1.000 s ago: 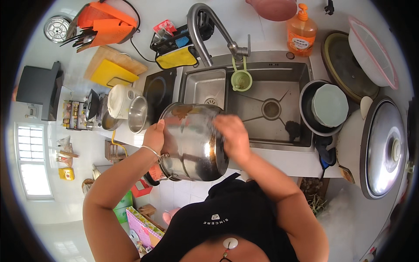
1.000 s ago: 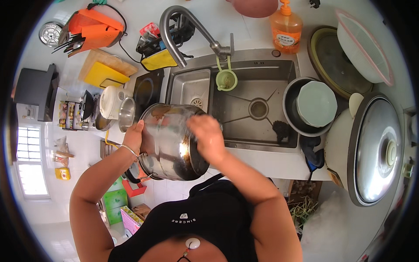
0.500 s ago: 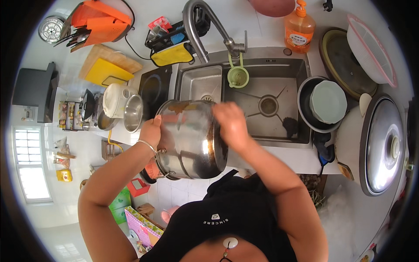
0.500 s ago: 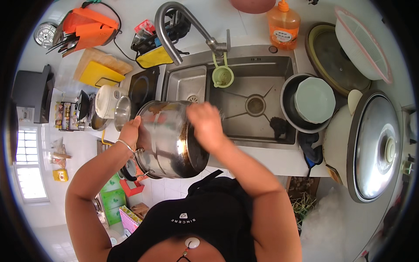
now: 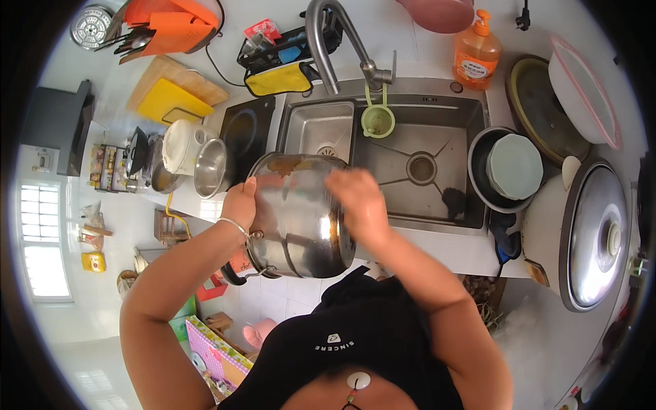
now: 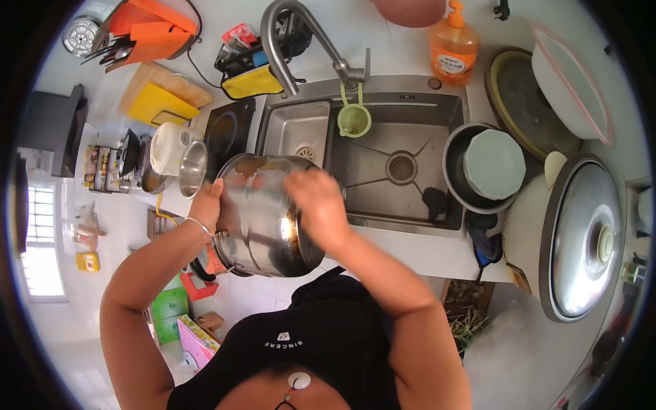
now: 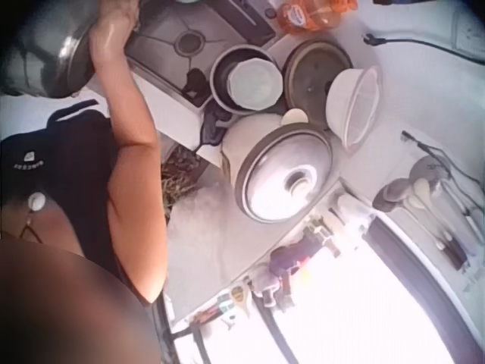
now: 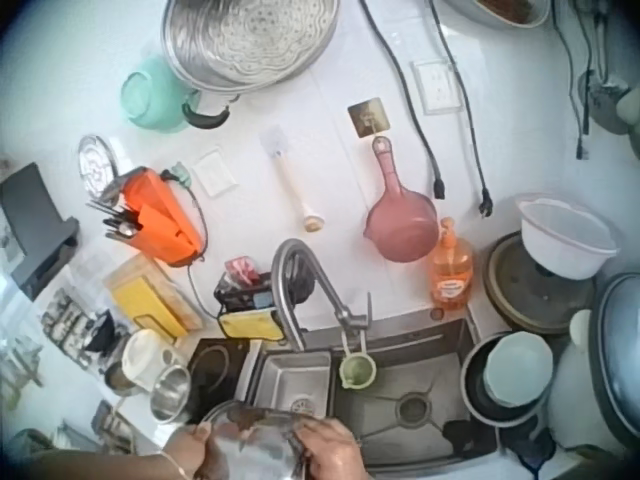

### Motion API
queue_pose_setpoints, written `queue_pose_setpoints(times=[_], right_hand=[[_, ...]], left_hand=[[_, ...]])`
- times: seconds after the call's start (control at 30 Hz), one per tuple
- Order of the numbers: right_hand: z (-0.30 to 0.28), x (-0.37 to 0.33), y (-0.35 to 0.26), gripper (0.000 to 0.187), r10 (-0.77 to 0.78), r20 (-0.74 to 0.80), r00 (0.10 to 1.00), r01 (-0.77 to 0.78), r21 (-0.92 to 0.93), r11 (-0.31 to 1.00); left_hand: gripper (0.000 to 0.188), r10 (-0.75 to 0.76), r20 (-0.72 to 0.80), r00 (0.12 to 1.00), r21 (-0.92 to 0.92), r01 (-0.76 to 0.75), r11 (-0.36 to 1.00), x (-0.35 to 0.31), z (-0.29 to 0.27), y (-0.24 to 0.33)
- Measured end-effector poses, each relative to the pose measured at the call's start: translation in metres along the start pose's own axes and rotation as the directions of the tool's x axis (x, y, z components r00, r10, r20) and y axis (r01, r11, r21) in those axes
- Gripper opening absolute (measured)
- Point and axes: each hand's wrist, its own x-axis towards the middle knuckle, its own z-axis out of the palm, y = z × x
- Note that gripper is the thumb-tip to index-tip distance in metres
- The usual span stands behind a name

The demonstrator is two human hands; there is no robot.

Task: The person scrubs the interior and exterior of a large stainless steel pot using a scouring pad at a kitchen sink and سپس rinses it under the faucet.

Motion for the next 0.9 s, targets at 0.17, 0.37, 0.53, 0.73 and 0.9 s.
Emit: queue_pose_setpoints(times=[0.17,0.37,0.53,0.73,0.9], right_hand=[[0.0,-0.002,-0.012,0.035,-0.033,0.014,0.999,0.033,0.047,0.998],[0.011,0.025,0.046,0.044,0.045,0.075,0.996,-0.053,0.112,0.992],[-0.006,0.006,-0.008,0.04,-0.136,0.126,0.983,0.138,-0.008,0.99],[0.016,0.049,0.029,0.039,-0.114,0.177,0.978,0.095,0.111,0.989],[-0.011,-0.005,-0.045,0.038,-0.232,0.161,0.959,0.244,-0.055,0.968]], left_hand=[[0.047,-0.003,-0.001,1.0,0.027,0.003,1.0,0.009,-0.005,-0.011],[0.048,0.001,0.008,1.0,0.008,-0.001,1.0,0.013,0.001,-0.002],[0.047,0.038,-0.011,0.999,0.075,-0.037,0.996,0.014,-0.001,-0.018],[0.044,0.02,-0.001,1.0,0.076,-0.02,0.997,-0.001,0.002,0.008],[0.044,-0.153,0.25,0.956,-0.167,0.198,0.966,-0.014,0.0,0.034]])
